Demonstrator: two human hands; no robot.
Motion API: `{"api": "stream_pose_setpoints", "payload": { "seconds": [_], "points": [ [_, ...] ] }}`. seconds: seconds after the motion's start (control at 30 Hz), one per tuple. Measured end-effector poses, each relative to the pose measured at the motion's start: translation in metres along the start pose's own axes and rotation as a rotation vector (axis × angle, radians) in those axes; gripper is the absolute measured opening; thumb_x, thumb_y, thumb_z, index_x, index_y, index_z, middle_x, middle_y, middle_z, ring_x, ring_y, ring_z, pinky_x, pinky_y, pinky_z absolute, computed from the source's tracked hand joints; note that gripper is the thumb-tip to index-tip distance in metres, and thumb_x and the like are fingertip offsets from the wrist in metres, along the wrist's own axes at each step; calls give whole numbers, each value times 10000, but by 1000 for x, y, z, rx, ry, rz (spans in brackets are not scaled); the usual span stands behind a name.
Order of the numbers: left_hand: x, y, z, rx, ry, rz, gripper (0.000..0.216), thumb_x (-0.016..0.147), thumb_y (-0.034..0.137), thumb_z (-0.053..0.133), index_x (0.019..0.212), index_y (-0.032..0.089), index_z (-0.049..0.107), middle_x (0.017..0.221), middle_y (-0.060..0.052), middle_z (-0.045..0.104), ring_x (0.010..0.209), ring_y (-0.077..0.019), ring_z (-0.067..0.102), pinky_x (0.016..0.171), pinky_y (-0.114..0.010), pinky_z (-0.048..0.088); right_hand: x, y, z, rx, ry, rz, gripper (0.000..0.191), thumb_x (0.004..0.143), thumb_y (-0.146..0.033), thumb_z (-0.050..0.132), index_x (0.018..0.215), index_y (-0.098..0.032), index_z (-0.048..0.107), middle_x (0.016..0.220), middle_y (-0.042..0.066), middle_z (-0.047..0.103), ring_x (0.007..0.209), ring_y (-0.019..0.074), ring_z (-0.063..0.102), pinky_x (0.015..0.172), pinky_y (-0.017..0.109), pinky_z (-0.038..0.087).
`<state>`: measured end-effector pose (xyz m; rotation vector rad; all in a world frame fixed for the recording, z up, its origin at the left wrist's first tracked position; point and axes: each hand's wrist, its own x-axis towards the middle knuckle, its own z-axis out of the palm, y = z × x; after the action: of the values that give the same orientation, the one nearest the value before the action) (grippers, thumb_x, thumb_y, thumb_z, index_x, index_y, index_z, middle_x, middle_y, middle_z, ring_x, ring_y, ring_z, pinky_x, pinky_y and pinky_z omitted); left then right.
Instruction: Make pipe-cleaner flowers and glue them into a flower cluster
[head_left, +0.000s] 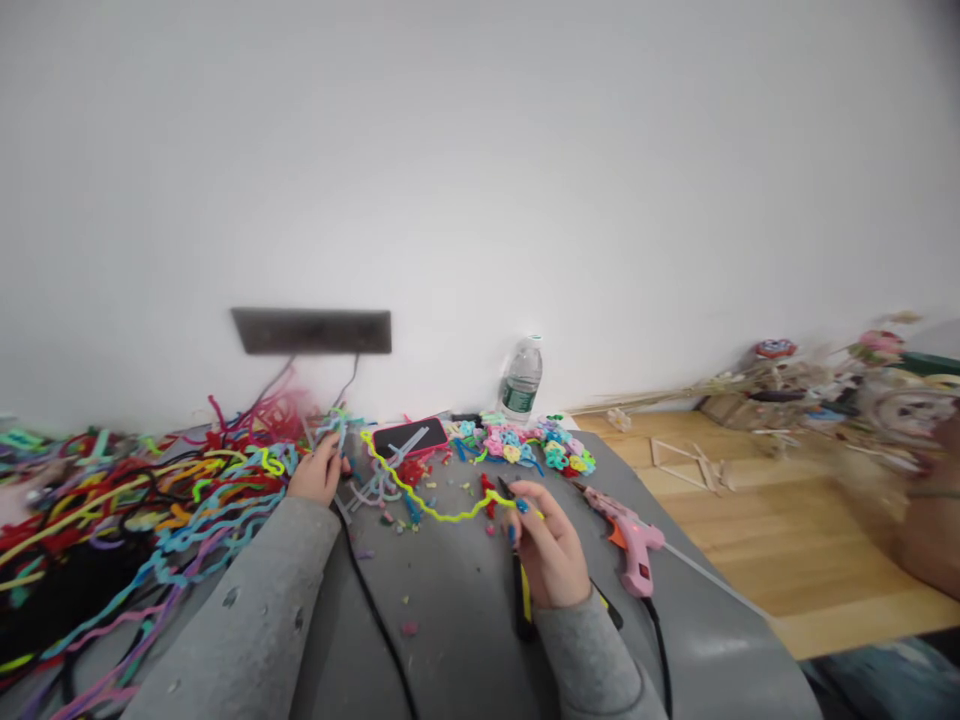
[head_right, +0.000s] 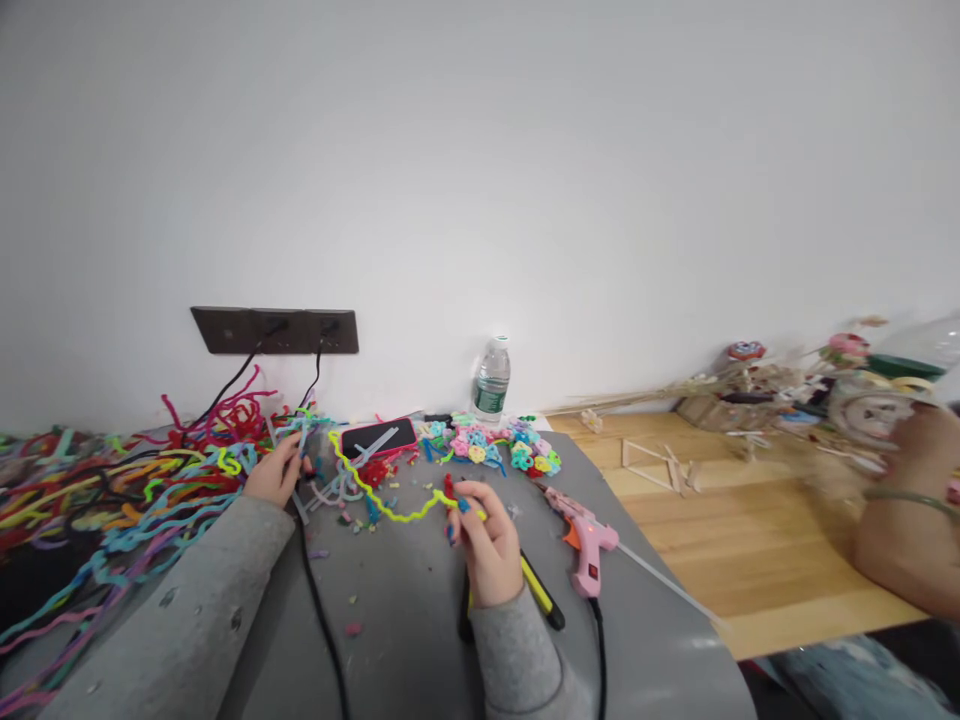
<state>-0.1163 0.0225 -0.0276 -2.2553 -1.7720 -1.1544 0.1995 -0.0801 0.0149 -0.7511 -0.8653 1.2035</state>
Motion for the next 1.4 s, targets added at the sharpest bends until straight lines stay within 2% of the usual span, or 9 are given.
{"api": "stream_pose_setpoints", "payload": {
  "seconds": [0.13, 0.23, 0.37, 0.5, 0.63, 0.83, 1.07, 1.27, 1.4],
  "points": [
    [2, -9, 2, -5, -75, -4, 583, 767, 109, 364, 1345, 160, 306, 922, -49, 679, 646, -165, 623, 717, -320, 499, -4, -27, -6, 318, 16, -26, 199, 685, -332, 658, 836, -258, 552, 420, -116, 197, 403, 82, 250, 499, 253, 343],
    [4, -11, 2, 27, -83, 80, 603, 723, 72, 384, 1317, 177, 378, 1095, -100, 605, 835, -202, 625, 800, -364, 494, -4, -40, -12, 329, 7, -1, 177, 678, -281, 651, 804, -255, 530, 478, -112, 99, 399, 73, 165, 487, 256, 338],
    [3, 0, 0, 16, -16, 199, 499, 721, 131, 453, 1211, 205, 511, 1153, -103, 518, 1060, -261, 528, 913, -408, 445, 1, -34, -18, 353, 65, -31, 151, 669, -238, 632, 748, -232, 504, 521, -107, 96, 405, 59, 119, 466, 247, 317],
    [0, 14, 2, 47, -46, 336, 499, 667, 113, 489, 1147, 220, 572, 1284, -102, 426, 1153, -290, 439, 968, -453, 386, 5, -11, -18, 416, 176, 8, 98, 685, -274, 585, 727, -215, 520, 506, -108, 140, 415, 70, 176, 472, 250, 334],
    [-5, 19, 8, 76, -89, 340, 394, 669, 150, 532, 1029, 261, 648, 1354, -72, 396, 1191, -320, 382, 982, -510, 346, 7, -1, -19, 465, 276, 63, 150, 675, -329, 621, 754, -218, 558, 483, -108, 259, 424, 65, 266, 503, 245, 371],
    [-3, 16, 11, 86, -98, 315, 198, 742, 190, 533, 852, 253, 686, 1280, -73, 473, 1145, -293, 421, 959, -503, 370, 6, 6, -15, 53, 341, -46, 335, 666, -425, 675, 921, -209, 650, 592, -54, 484, 482, 75, 391, 463, 217, 343],
    [1, 29, 5, 74, -71, 378, 125, 751, 195, 519, 792, 207, 636, 1217, -103, 520, 1091, -273, 470, 932, -462, 399, -2, 27, -6, -616, -57, -236, 345, 678, -289, 684, 1020, -248, 669, 984, 73, 619, 773, 191, 571, 686, 341, 484],
    [1, 48, -4, 70, 62, 389, 126, 798, 192, 484, 797, 200, 609, 1177, -101, 563, 1095, -250, 484, 944, -434, 379, -2, 50, -9, -765, -59, -378, 464, 709, -242, 638, 1168, -245, 570, 1237, 113, 529, 1181, 286, 457, 994, 495, 349],
    [1, 41, 0, 58, -8, 316, 177, 838, 211, 420, 815, 206, 595, 886, -58, 672, 844, -203, 595, 793, -365, 439, 1, 56, -15, -714, 18, -340, 471, 744, -294, 612, 1208, -250, 547, 1338, 102, 460, 1258, 292, 391, 1027, 504, 310]
  ]
}}
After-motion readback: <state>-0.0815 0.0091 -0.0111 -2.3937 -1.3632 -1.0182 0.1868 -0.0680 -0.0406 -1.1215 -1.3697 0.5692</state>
